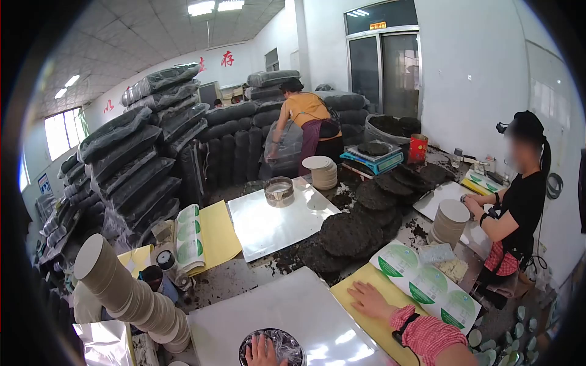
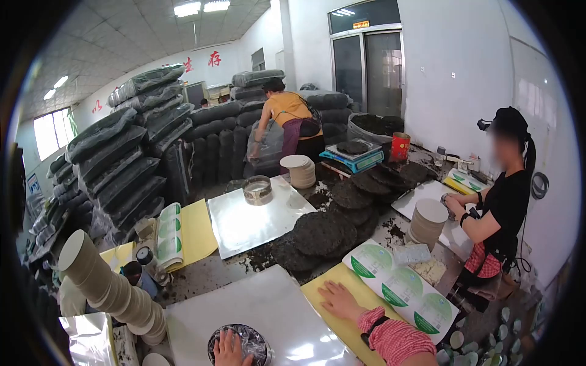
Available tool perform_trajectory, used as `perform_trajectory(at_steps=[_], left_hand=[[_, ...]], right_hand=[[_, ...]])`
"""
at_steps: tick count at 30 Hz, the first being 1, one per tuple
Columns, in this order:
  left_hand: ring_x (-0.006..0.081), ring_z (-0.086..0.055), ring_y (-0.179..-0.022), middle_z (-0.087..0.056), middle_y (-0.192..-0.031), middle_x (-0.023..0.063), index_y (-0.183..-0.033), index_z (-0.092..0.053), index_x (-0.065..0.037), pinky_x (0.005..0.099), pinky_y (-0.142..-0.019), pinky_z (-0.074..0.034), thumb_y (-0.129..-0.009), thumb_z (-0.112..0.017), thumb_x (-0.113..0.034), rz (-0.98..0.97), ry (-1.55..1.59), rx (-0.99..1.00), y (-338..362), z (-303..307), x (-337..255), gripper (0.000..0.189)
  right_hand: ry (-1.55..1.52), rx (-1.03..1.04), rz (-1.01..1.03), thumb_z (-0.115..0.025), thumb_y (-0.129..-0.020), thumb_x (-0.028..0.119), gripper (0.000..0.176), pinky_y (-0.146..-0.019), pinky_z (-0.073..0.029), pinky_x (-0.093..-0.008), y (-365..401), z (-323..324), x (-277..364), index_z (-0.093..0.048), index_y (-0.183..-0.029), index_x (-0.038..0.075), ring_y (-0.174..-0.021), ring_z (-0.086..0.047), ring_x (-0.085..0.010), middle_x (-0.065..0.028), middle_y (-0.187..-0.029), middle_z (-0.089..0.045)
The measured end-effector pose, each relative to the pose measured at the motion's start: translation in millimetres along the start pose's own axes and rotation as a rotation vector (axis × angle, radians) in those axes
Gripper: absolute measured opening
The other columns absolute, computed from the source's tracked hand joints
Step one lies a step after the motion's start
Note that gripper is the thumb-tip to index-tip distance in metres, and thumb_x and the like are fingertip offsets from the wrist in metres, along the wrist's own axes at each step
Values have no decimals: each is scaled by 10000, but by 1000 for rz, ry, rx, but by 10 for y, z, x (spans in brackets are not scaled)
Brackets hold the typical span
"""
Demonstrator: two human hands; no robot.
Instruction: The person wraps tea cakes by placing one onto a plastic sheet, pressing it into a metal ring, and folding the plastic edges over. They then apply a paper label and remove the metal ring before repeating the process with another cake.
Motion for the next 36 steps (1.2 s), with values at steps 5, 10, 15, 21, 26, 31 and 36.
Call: perform_trajectory(at_steps=[5,10,15,21,26,31,36], left_hand=[[422,-228,-1455,-314,-1541,262,-1419,-410,86,561,-1167,-182,-894,-584,-382,6,103,42,21,266,-144,724],[442,-227,-1450,-295,-1544,274,-1426,-397,84,540,-1175,-184,-918,-562,-381,-14,87,62,26,388,-181,708],[441,-217,-1455,-268,-1560,264,-1456,-359,70,544,-1174,-186,-944,-536,-399,-66,59,104,20,258,-144,716],[440,-217,-1456,-262,-1567,253,-1492,-329,32,536,-1174,-191,-958,-519,-416,-64,20,92,8,247,-123,722],[437,-208,-1459,-244,-1577,247,-1499,-312,34,534,-1176,-184,-951,-529,-422,-95,35,49,0,221,-90,745],[459,-171,-1466,-280,-1546,268,-1390,-411,103,575,-1162,-159,-807,-687,-320,14,159,67,12,237,-125,771],[420,-227,-1458,-317,-1534,238,-1455,-389,23,572,-1165,-173,-856,-645,-365,63,155,-15,18,330,-180,758]], right_hand=[[-75,12,-122,-615,-875,235,496,-1117,-349,-499,1266,553,321,-545,-1309,4,-1302,-461,-423,-252,-1382,-502],[60,-18,-143,-660,-828,193,437,-1039,-440,-469,2526,1037,-145,-622,-1224,13,-1220,-560,-362,-172,-1263,-620],[452,-185,-485,-710,-787,208,436,-964,-485,-459,2940,1580,-395,-644,-1190,53,-1179,-597,-303,-119,-1233,-644],[459,-250,-480,-639,-864,176,326,-899,-512,-434,2889,1580,-397,-661,-1175,82,-1073,-650,-298,-116,-1153,-680],[35,-615,-882,-621,-887,160,190,-653,-508,-434,3400,1624,-1373,-674,-917,-19,-707,-688,-302,-171,-784,-695],[-165,-1701,-854,-469,-1047,274,338,-449,-394,-266,4711,2691,-2839,-643,-963,-2,-575,-506,-97,-51,-806,-608],[-377,-785,-638,-388,-1056,297,497,-995,-454,-384,1844,1535,-770,-438,-1432,-25,-1309,-486,-245,-150,-1442,-501]])
Point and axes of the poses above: each hand's wrist, its own y-axis away from the middle knuckle, its own z-axis out of the back of the hand, x = y × z, the point moved 6 cm from there along -y, towards the middle knuckle
